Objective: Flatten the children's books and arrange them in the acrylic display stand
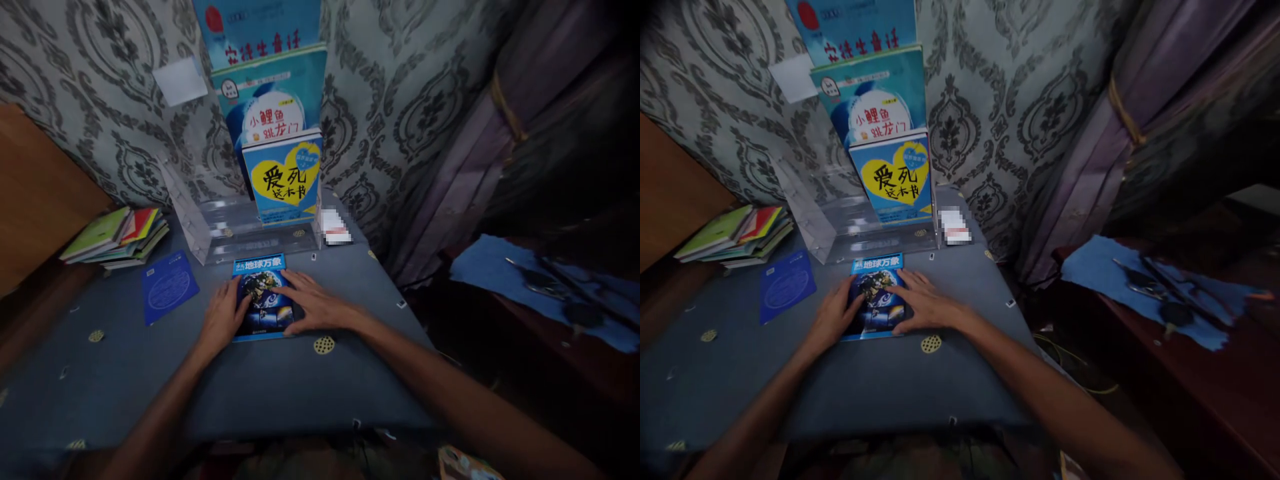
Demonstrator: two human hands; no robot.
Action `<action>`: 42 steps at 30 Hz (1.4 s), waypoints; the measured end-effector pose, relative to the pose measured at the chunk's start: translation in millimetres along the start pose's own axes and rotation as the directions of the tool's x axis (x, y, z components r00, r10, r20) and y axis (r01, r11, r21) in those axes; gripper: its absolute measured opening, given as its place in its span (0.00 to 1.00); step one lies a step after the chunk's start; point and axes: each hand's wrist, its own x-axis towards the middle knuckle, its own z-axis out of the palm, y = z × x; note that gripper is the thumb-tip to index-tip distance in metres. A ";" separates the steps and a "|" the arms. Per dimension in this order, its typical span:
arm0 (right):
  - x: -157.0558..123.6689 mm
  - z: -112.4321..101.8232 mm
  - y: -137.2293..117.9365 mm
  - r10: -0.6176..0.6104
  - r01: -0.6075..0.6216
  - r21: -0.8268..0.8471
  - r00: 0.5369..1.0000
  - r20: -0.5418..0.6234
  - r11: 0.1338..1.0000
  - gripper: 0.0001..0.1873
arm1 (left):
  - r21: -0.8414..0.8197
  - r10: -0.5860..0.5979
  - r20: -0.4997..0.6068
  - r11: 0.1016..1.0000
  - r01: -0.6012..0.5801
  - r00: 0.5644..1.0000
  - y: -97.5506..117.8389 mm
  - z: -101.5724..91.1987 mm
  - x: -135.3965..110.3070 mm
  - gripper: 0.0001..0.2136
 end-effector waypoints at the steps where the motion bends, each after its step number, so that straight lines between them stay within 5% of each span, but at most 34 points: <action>1: 0.0 -0.4 0.1 -0.001 0.001 0.016 1.000 0.002 1.000 0.55 | -0.138 -0.046 -0.015 0.989 0.044 0.999 -3.1 -1.1 3.7 0.23; 3: -0.2 -1.6 -0.3 -0.001 0.001 0.046 1.000 0.016 0.999 0.55 | -0.429 -0.197 -0.022 0.887 0.169 0.980 -8.5 -4.1 9.9 0.24; 6: -0.7 -3.1 -1.3 -0.005 0.001 0.084 0.999 0.038 0.996 0.55 | -0.730 -0.427 0.132 0.568 0.379 0.895 -12.6 -8.9 15.5 0.27; 9: -0.4 -1.0 0.1 -0.020 0.020 0.134 1.000 -0.001 0.991 0.53 | -0.816 -0.415 0.348 0.306 0.489 0.840 -8.9 -13.3 16.1 0.23; 12: 2.4 5.4 5.6 0.015 0.030 0.238 0.983 -0.184 0.971 0.53 | -0.861 -0.336 0.387 0.202 0.467 0.859 0.4 -19.2 14.4 0.20; 16: 9.1 12.6 14.5 0.171 0.044 0.465 0.896 -0.411 0.884 0.51 | -0.899 -0.275 0.343 0.179 0.398 0.898 12.4 -28.5 14.6 0.22; 21: 15.8 6.1 13.7 0.243 0.114 0.708 0.891 -0.383 0.697 0.29 | -0.915 -0.216 0.309 0.199 0.352 0.926 22.4 -38.0 21.8 0.24; 24: 16.8 -3.0 4.7 0.234 0.241 0.715 0.836 -0.496 0.656 0.26 | -0.916 -0.182 0.279 0.244 0.318 0.943 30.3 -44.6 29.8 0.24; 30: 4.7 -13.4 -21.6 0.076 0.349 0.391 0.656 -0.751 0.852 0.21 | -0.944 -0.126 0.115 0.295 0.148 0.985 41.6 -43.6 48.3 0.18; 34: -2.2 -11.3 -27.1 -0.067 0.284 0.163 0.656 -0.752 0.945 0.20 | -0.931 -0.204 0.003 0.358 0.077 0.979 37.1 -25.0 52.2 0.11; 42: -3.1 -5.5 -26.5 -0.113 0.256 0.074 0.645 -0.755 0.964 0.20 | -0.913 -0.235 -0.017 0.400 0.080 0.972 38.0 -15.4 48.4 0.10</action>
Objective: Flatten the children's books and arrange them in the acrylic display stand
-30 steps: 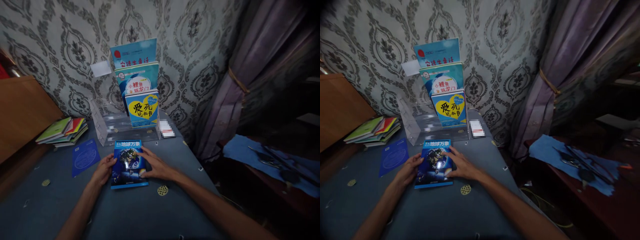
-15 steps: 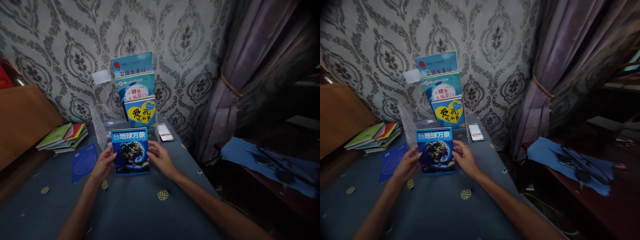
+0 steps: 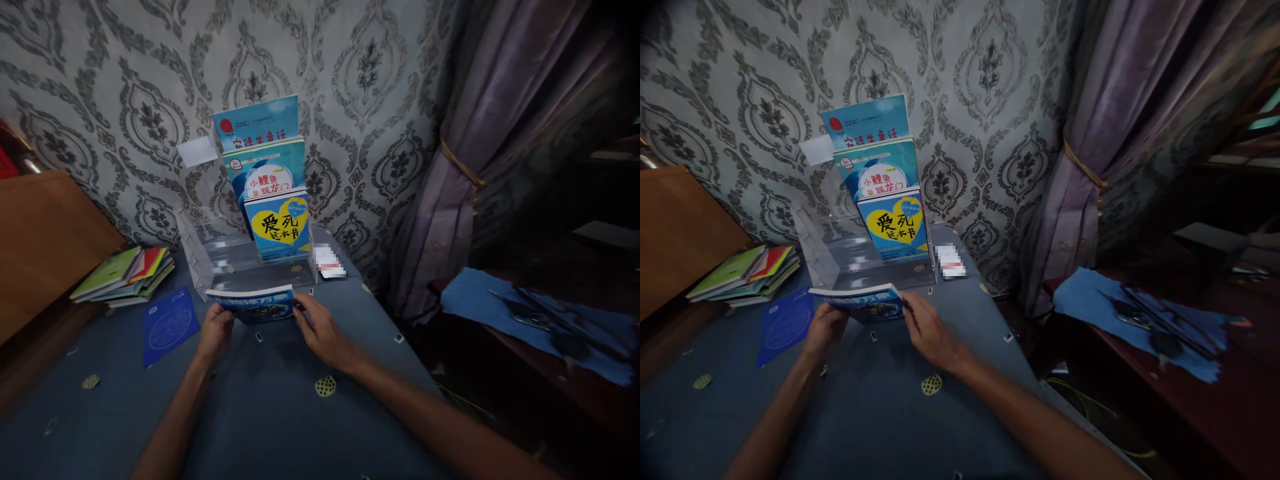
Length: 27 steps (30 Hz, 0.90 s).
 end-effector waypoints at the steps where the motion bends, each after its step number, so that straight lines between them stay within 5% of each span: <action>1: -0.5 0.2 -0.8 -0.004 0.004 -0.005 1.000 0.006 1.000 0.21 | -0.003 0.005 0.003 1.000 -0.005 1.000 1.3 0.7 -0.1 0.10; 6: -3.9 2.4 1.9 -0.026 0.026 -0.030 1.000 0.004 0.999 0.23 | 0.009 0.046 0.061 0.999 -0.046 0.997 6.7 5.4 0.7 0.03; 19: -1.9 3.9 13.7 -0.026 0.024 -0.054 0.999 -0.030 0.998 0.26 | 0.090 0.046 0.149 0.994 -0.060 0.988 9.9 10.1 16.6 0.05; 27: 37.2 -9.7 17.1 -0.061 0.047 -0.123 0.991 -0.115 0.991 0.22 | 0.128 0.243 0.164 0.956 -0.265 0.956 32.9 34.6 47.2 0.04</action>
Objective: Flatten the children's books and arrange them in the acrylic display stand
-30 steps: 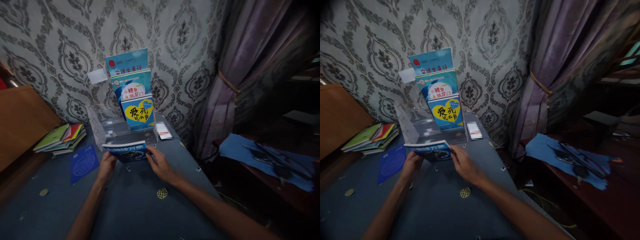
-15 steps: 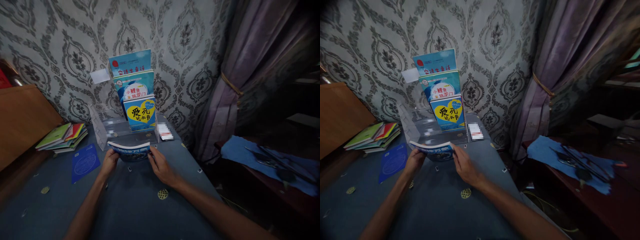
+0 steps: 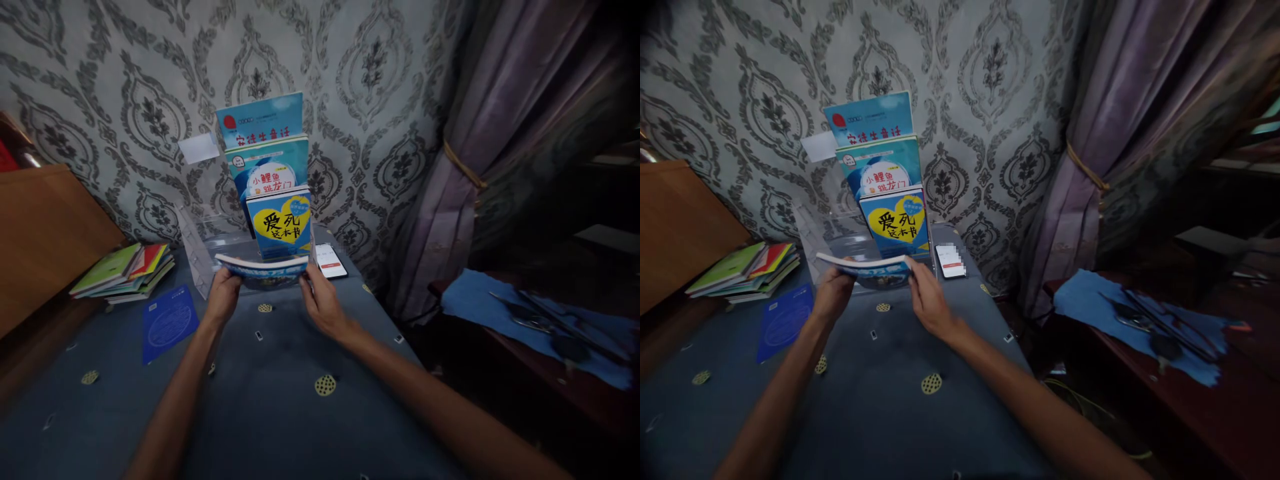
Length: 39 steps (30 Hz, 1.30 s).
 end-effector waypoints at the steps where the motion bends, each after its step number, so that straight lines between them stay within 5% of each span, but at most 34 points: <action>1: 7.8 -1.9 0.0 -0.005 0.005 -0.010 1.000 -0.012 1.000 0.22 | -0.018 0.017 -0.013 1.000 -0.017 1.000 2.4 2.9 6.2 0.04; 11: 55.4 -11.8 11.6 -0.034 0.025 -0.118 0.997 -0.076 0.993 0.21 | -0.206 0.145 -0.175 0.962 -0.180 0.974 -4.8 31.2 53.4 0.09; 17: 56.0 -14.7 34.4 -0.076 0.067 -0.087 0.991 -0.111 0.994 0.20 | -0.162 0.189 -0.091 0.966 -0.202 0.978 -29.0 32.8 61.8 0.12; 23: 55.6 -18.1 47.2 0.011 -0.014 -0.058 0.998 -0.064 0.998 0.18 | -0.100 0.228 -0.036 0.968 -0.231 0.973 -46.8 29.7 65.6 0.15; 31: 54.9 -19.9 59.6 0.119 -0.119 -0.006 0.992 -0.038 0.993 0.18 | 0.161 0.292 0.046 0.942 -0.296 0.955 -38.9 33.4 59.1 0.17; 39: 54.8 -20.7 68.4 0.119 -0.120 -0.009 0.992 -0.036 0.993 0.17 | 0.214 0.266 0.066 0.938 -0.274 0.962 -43.7 37.5 57.5 0.18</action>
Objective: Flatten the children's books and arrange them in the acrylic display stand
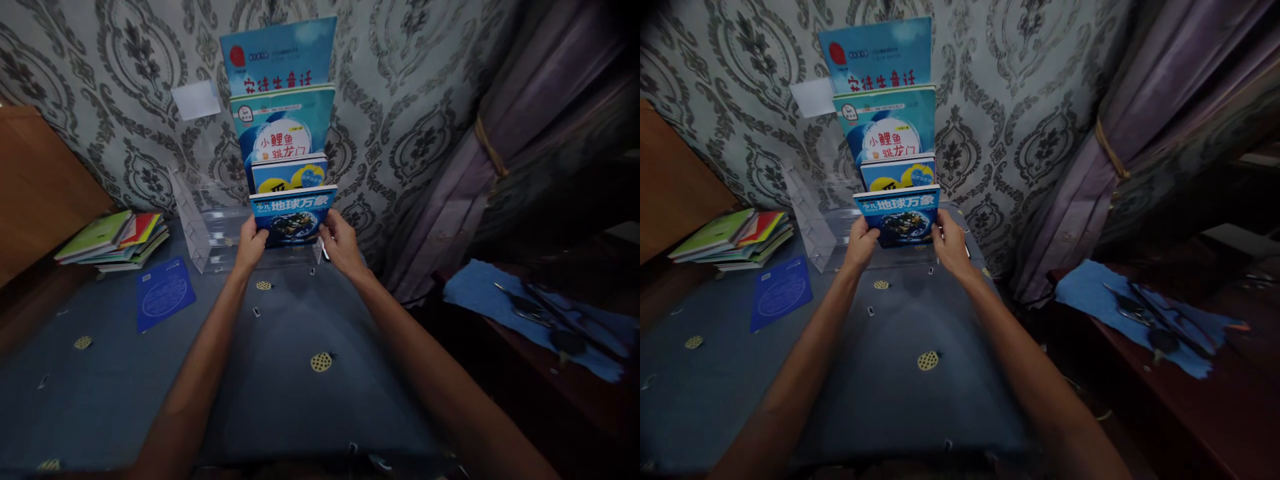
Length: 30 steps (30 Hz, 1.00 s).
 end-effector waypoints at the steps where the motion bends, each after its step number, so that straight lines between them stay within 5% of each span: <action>1: -0.6 0.7 1.2 0.005 -0.004 -0.010 1.000 0.006 1.000 0.17 | 0.030 -0.004 -0.006 1.000 0.004 1.000 -1.3 0.6 -1.2 0.18; 6: -4.8 4.7 12.1 0.032 -0.032 -0.122 0.999 0.001 0.992 0.13 | 0.337 -0.043 -0.058 0.940 0.060 0.997 -0.3 1.9 -8.4 0.17; 11: -7.6 7.4 22.7 0.035 -0.039 -0.181 0.999 -0.023 0.983 0.10 | 0.653 -0.038 -0.071 0.754 0.075 0.997 12.7 3.2 -14.6 0.12; 18: -8.3 6.8 22.5 0.035 -0.057 -0.204 0.993 -0.110 0.977 0.16 | 0.817 -0.245 -0.065 0.543 0.192 0.967 27.4 2.2 -17.9 0.14; 22: -5.7 3.1 25.3 0.066 -0.101 -0.237 0.986 -0.152 0.966 0.22 | 0.790 -0.264 -0.093 0.567 0.232 0.960 26.6 1.6 -17.5 0.19; 30: 3.0 -9.5 21.2 0.206 -0.203 -0.173 0.978 0.002 0.964 0.21 | 0.640 -0.180 -0.093 0.743 0.197 0.979 8.7 1.9 -17.8 0.10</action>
